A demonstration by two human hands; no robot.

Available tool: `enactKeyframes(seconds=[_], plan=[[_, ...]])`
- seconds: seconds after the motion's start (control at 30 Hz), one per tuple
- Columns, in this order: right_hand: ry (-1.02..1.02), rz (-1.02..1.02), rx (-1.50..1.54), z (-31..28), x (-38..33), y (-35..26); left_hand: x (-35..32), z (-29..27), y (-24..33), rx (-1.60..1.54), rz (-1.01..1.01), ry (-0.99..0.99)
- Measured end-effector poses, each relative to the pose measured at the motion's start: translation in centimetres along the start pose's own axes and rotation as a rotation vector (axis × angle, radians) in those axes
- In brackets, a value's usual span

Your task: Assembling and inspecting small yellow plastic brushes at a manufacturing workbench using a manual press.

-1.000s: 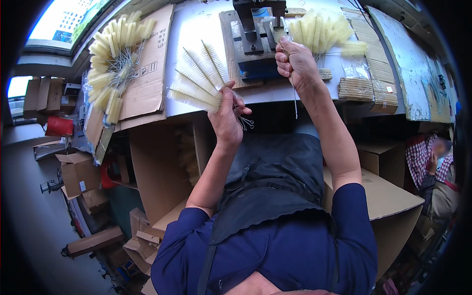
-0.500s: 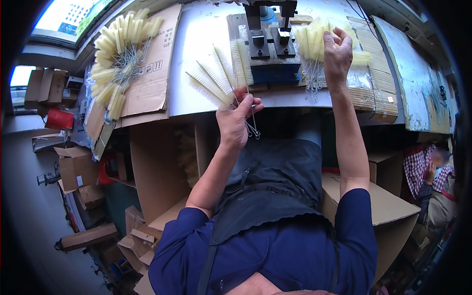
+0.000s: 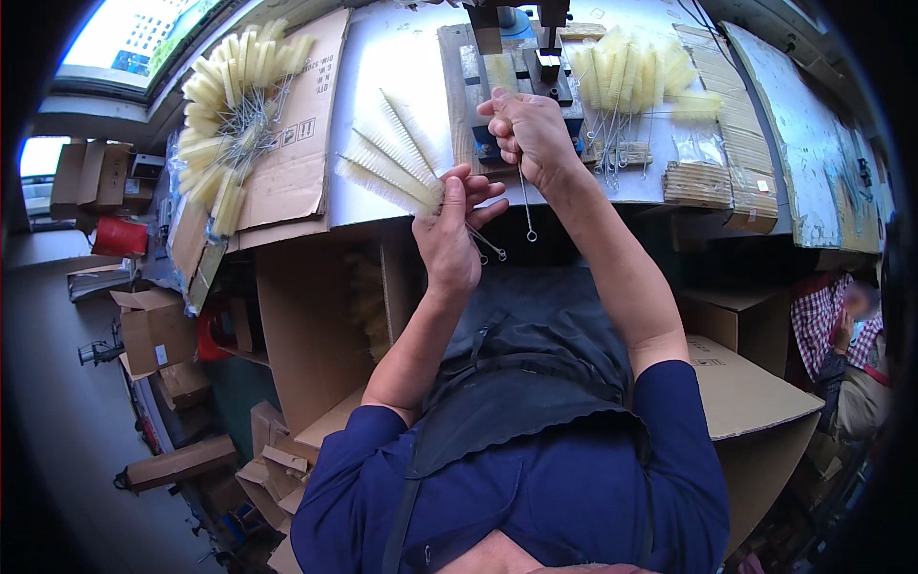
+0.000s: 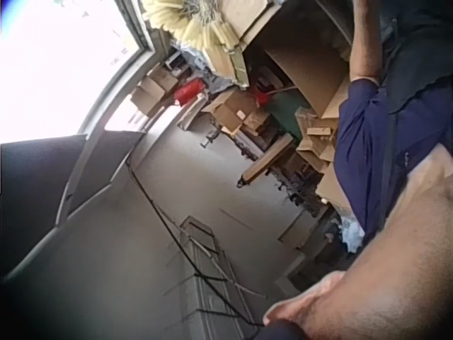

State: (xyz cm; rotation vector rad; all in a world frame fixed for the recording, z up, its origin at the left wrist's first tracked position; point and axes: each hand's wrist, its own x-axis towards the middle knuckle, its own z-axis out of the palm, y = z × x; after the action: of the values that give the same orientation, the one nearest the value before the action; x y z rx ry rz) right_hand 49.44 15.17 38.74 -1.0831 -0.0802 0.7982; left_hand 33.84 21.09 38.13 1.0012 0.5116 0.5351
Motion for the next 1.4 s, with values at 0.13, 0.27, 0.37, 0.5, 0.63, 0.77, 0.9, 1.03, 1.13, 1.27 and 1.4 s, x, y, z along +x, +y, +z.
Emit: enactKeyframes(seconds=[0.13,0.27,0.37,0.5,0.63,0.77,0.9,1.03,1.13,1.27,1.4], plan=[[-0.003,0.019,0.048,0.6,0.2,-0.4,0.1,-0.5,0.1,-0.014,0.02,0.008],[-0.036,0.032,0.101,1.2,-0.6,-2.1,0.1,-0.7,0.4,-0.004,0.023,0.017],[-0.042,0.126,0.316,2.1,-0.9,-2.7,0.5,-1.2,0.2,-0.021,0.032,0.029],[-0.07,0.04,0.214,2.9,0.4,-0.9,0.8,-1.5,0.2,-0.033,0.03,0.038],[0.023,0.103,0.166,4.2,1.8,0.5,1.3,-1.6,-0.3,-0.018,0.058,0.014],[0.015,0.06,0.297,5.2,1.7,1.4,1.1,-2.3,-1.2,0.004,0.08,0.023],[-0.005,0.163,0.425,5.5,0.7,1.4,1.2,-3.1,-1.2,-0.012,0.118,0.088],[-0.109,0.18,0.358,5.5,1.1,2.8,2.0,-3.8,-1.4,-0.005,0.134,0.133],[-0.051,0.127,0.207,5.8,0.2,3.2,3.5,-5.4,-1.7,-0.026,0.108,0.194],[-0.106,0.103,0.055,5.6,-1.2,4.4,7.8,-7.5,0.1,0.089,0.204,0.297],[-0.109,0.099,-0.06,5.1,-1.8,6.3,12.5,-10.1,-0.3,0.453,-0.078,0.354]])
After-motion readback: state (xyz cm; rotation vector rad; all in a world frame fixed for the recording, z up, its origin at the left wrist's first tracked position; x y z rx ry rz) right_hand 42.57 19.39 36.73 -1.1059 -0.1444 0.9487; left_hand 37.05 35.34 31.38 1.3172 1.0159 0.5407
